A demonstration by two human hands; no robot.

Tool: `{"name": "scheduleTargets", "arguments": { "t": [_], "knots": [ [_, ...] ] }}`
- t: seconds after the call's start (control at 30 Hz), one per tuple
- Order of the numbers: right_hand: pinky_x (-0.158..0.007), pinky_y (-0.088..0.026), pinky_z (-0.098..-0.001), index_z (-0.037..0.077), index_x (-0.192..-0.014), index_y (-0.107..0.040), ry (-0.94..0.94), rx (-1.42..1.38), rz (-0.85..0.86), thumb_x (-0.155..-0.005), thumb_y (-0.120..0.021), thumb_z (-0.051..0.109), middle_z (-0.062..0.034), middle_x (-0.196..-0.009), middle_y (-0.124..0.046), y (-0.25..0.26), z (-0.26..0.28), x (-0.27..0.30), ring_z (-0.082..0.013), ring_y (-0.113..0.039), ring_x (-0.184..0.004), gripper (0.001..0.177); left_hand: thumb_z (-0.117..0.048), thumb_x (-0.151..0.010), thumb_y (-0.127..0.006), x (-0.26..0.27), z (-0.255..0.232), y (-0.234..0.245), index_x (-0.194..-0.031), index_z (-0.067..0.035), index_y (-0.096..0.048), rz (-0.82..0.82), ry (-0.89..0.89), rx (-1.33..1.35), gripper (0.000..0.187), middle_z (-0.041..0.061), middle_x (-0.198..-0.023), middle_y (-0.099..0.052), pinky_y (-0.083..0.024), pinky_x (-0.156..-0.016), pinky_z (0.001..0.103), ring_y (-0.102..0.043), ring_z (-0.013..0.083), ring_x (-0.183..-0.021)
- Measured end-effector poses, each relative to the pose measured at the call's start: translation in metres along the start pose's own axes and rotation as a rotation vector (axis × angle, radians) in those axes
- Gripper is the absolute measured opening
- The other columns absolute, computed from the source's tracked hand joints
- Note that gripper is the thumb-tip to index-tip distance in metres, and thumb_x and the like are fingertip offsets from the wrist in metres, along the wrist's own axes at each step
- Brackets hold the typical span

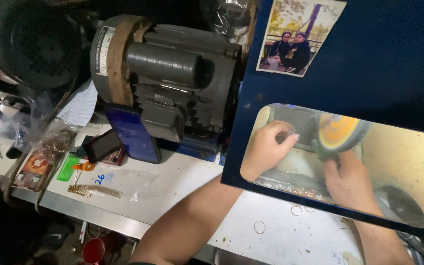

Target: Polishing small metal rings using a bench-mounted polishing wheel.

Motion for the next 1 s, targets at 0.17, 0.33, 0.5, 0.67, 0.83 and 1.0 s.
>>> {"name": "scheduleTargets", "arguments": {
  "t": [0.17, 0.33, 0.5, 0.67, 0.83, 1.0],
  "knots": [
    [-0.106, -0.041, -0.0470, 0.008, -0.139, -0.060, 0.256, -0.135, -0.107, -0.097, -0.049, 0.028, -0.0144, -0.143, -0.062, 0.005, 0.020, 0.012, -0.0345, -0.054, -0.136, 0.047, -0.026, -0.091, -0.064, -0.003, -0.002, 0.005, -0.094, -0.007, -0.074, -0.015, 0.013, 0.023, 0.022, 0.004, -0.092, -0.075, -0.055, -0.080, 0.032, -0.071, 0.0204, -0.088],
    [-0.094, -0.053, -0.0514, 0.000, -0.119, -0.073, 0.213, -0.268, -0.261, -0.091, -0.076, 0.025, -0.0257, -0.108, -0.074, 0.007, -0.013, 0.002, -0.0412, -0.068, -0.113, 0.038, -0.027, -0.092, -0.072, -0.013, 0.007, -0.010, -0.095, -0.004, -0.074, 0.004, -0.014, 0.035, 0.023, 0.012, -0.090, -0.075, -0.063, -0.073, 0.037, -0.076, 0.0292, -0.088],
    [-0.092, -0.051, -0.0479, 0.001, -0.113, -0.072, 0.240, -0.544, -0.285, -0.088, -0.078, 0.017, -0.0176, -0.101, -0.075, 0.022, -0.016, 0.001, -0.0251, -0.068, -0.104, 0.030, -0.025, -0.091, -0.075, -0.016, 0.011, -0.021, -0.101, 0.000, -0.075, 0.012, 0.059, 0.067, 0.027, 0.019, -0.099, -0.075, -0.064, -0.072, 0.039, -0.074, 0.0364, -0.096],
    [-0.090, -0.053, -0.0494, 0.000, -0.113, -0.071, 0.369, -0.123, -0.403, -0.085, -0.083, 0.018, -0.0221, -0.102, -0.071, 0.036, -0.027, 0.000, -0.0403, -0.068, -0.105, 0.036, -0.025, -0.091, -0.076, -0.014, 0.028, -0.029, -0.102, 0.002, -0.074, 0.022, 0.065, 0.097, 0.030, 0.021, -0.100, -0.074, -0.064, -0.076, 0.042, -0.073, 0.0389, -0.099],
    [-0.102, -0.046, -0.0491, 0.010, -0.107, -0.076, 0.533, 0.368, -0.280, -0.082, -0.080, 0.037, -0.0127, -0.102, -0.073, 0.008, 0.010, -0.001, -0.0341, -0.067, -0.108, 0.037, -0.028, -0.093, -0.074, -0.025, 0.014, -0.032, -0.106, -0.003, -0.074, 0.117, 0.039, 0.083, 0.028, 0.018, -0.101, -0.074, -0.063, -0.081, 0.047, -0.072, 0.0380, -0.102],
    [-0.105, -0.047, -0.0501, 0.010, -0.114, -0.076, 0.441, 0.037, -0.177, -0.092, -0.072, 0.027, -0.0132, -0.108, -0.077, 0.031, 0.033, 0.011, -0.0340, -0.068, -0.112, 0.028, -0.032, -0.092, -0.075, -0.011, 0.013, -0.042, -0.107, -0.010, -0.076, 0.270, 0.175, 0.163, 0.026, 0.011, -0.099, -0.078, -0.060, -0.085, 0.042, -0.073, 0.0275, -0.101]
  ]
}}
Point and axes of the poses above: each hand's wrist, its own x-axis away from the middle knuckle, its own y-axis out of the back of the hand, z = x × y, the point moved 9 cm from there along -x, towards the middle knuckle
